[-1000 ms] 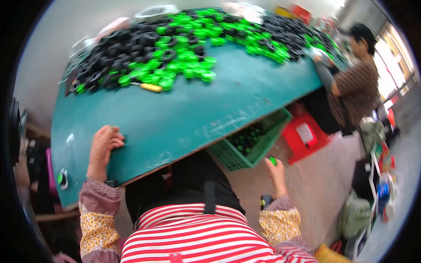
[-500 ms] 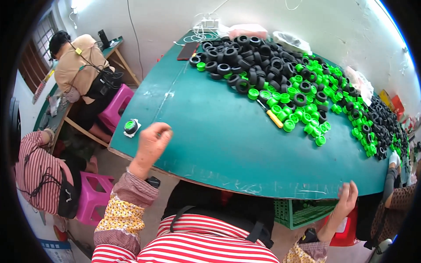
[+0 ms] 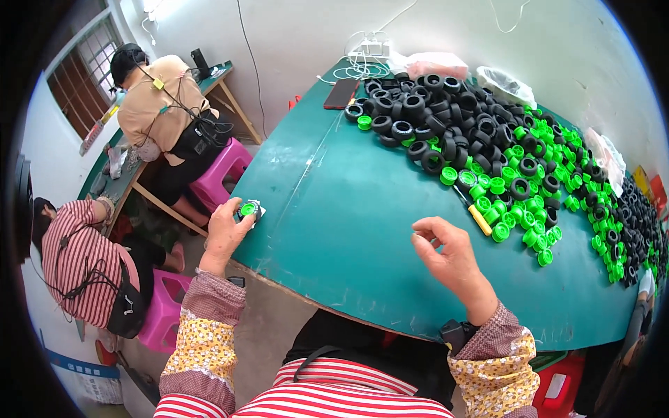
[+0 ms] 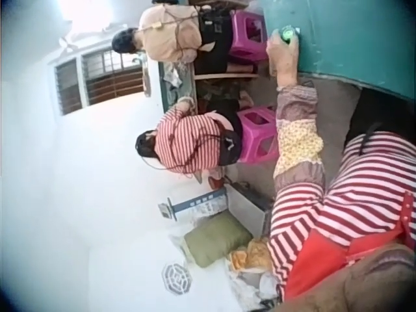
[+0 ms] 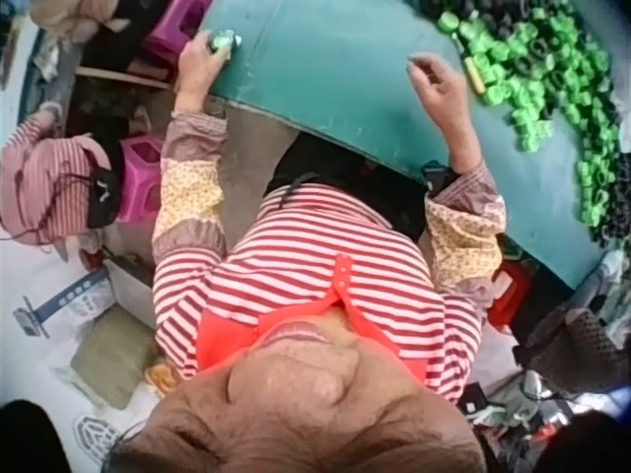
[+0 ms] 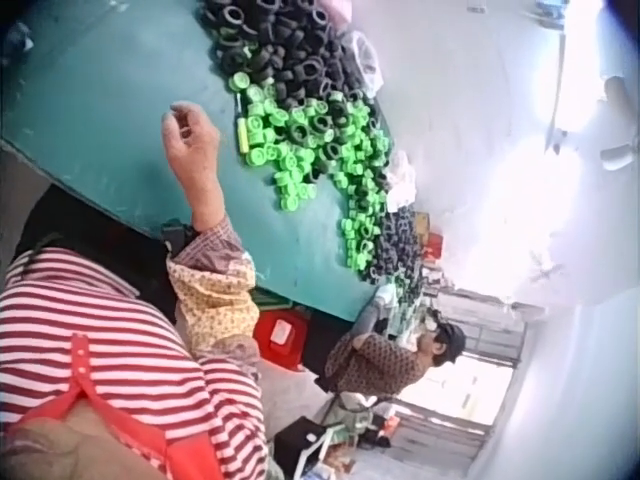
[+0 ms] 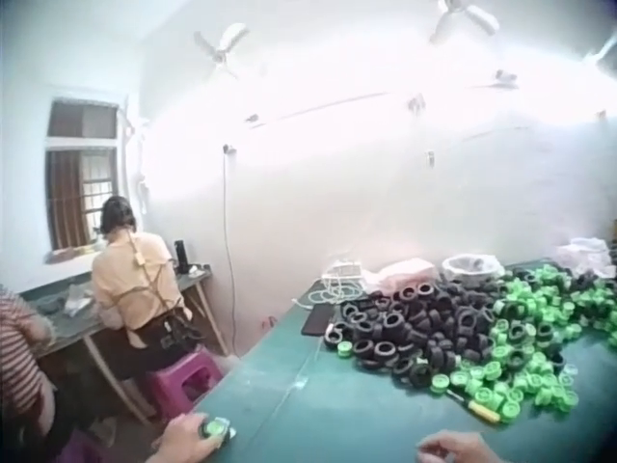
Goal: Assembling plastic toy wheels by fitting green rims into black rubber tires on a workshop table.
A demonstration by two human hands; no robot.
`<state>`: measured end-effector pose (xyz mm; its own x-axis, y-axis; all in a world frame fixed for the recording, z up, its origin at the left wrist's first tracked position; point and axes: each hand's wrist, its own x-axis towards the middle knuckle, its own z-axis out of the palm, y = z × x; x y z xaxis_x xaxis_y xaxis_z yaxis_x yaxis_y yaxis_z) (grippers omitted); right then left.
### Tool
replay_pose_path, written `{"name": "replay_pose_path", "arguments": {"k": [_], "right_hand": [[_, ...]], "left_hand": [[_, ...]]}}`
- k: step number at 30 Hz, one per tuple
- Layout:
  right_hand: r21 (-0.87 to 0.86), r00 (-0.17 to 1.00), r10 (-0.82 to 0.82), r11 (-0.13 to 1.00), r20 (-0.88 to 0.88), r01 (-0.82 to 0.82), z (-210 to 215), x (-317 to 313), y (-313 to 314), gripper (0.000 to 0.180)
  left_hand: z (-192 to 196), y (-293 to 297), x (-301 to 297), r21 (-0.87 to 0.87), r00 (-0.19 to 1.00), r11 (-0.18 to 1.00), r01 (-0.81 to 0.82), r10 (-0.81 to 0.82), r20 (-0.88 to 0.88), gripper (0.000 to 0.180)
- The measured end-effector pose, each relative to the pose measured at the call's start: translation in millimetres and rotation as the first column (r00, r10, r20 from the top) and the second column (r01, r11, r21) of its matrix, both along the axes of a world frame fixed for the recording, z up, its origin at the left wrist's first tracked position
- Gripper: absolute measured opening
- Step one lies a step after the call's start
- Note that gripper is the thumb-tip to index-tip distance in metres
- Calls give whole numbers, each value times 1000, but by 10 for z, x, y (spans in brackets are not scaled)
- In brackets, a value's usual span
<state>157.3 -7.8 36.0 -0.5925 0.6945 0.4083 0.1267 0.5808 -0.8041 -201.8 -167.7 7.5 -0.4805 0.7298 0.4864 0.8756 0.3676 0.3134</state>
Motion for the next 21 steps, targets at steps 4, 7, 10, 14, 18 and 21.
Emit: {"name": "replay_pose_path", "arguments": {"k": [4, 7, 10, 14, 18, 21], "right_hand": [[-150, 999, 14, 989, 47, -7, -239, -71, 148, 11], [-306, 999, -37, 951, 10, 38, -395, 47, 212, 12], [-463, 996, -62, 886, -63, 26, -424, 110, 278, 12], [-428, 995, -96, 900, -13, 82, -399, 180, 331, 12], [-276, 994, -59, 958, 87, 81, -272, 155, 276, 11], [-227, 992, -71, 969, 102, 93, -317, 156, 297, 10]], "left_hand": [[106, 159, 96, 30, 990, 998, -61, 57, 131, 42], [176, 440, 230, 131, 936, 991, 40, -83, 341, 42], [128, 669, 292, -50, 979, 980, 195, -191, 75, 44], [31, 637, 215, -13, 970, 975, 224, -221, 105, 40], [-9, 97, -72, 15, 987, 999, 35, -37, 159, 28], [-153, -60, -165, -49, 994, 998, -34, 39, 102, 26]]}}
